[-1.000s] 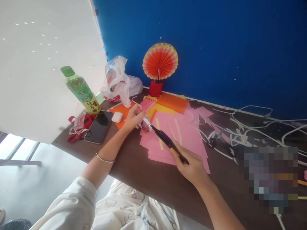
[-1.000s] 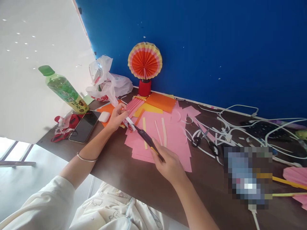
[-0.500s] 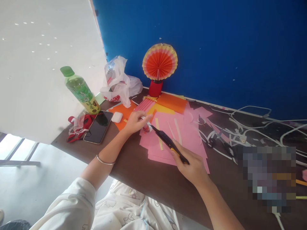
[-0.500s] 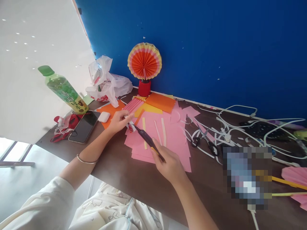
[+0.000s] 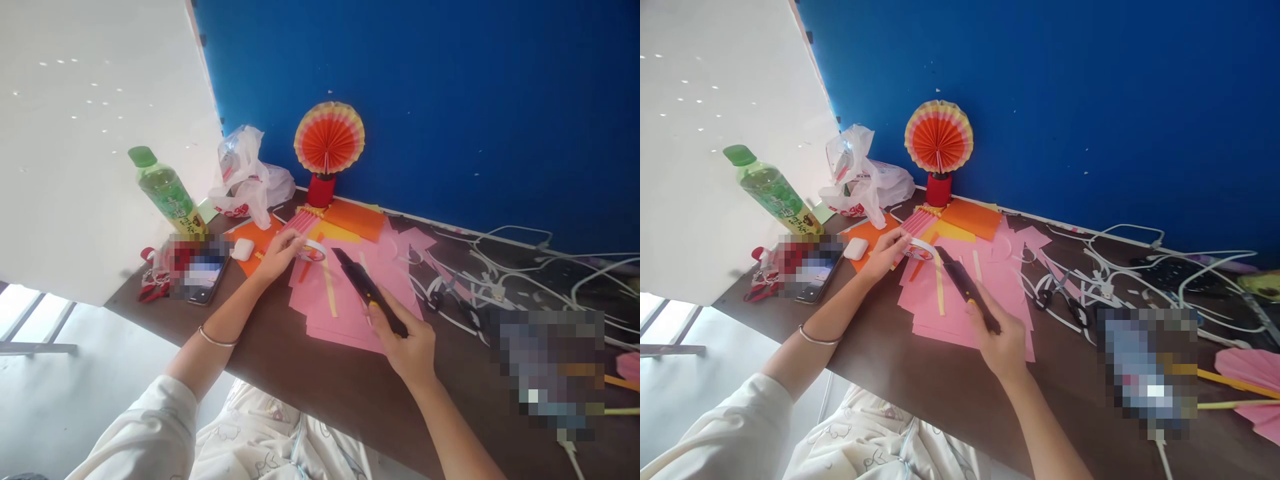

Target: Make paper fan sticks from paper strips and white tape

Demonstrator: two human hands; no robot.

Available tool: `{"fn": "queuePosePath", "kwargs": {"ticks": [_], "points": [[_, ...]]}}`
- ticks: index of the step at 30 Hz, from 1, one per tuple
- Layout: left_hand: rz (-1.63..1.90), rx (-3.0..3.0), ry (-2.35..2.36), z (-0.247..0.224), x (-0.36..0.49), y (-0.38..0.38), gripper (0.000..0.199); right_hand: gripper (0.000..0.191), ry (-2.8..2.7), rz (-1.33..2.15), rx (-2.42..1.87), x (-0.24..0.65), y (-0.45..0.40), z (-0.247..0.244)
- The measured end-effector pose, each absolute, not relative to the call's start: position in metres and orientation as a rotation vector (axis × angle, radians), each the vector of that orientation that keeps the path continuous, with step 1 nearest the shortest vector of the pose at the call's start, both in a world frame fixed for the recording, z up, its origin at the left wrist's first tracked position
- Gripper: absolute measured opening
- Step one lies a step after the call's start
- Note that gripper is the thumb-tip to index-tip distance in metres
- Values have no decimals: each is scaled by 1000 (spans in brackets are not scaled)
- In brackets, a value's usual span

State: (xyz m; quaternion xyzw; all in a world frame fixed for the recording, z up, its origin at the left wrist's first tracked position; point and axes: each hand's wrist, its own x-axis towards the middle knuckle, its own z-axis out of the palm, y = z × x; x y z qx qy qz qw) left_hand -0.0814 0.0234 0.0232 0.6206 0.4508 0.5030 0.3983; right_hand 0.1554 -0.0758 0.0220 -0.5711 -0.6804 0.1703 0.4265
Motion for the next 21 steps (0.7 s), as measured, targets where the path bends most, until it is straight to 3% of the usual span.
{"fn": "queuePosePath", "kwargs": {"ticks": [8,21], "points": [[1041,1742,1091,24,-83,19,31,47,-1582,694,-1435,153,-74,18],[944,1590,1003,26,-77,15,31,48,-1544,746,-1471,149,-78,23]]}}
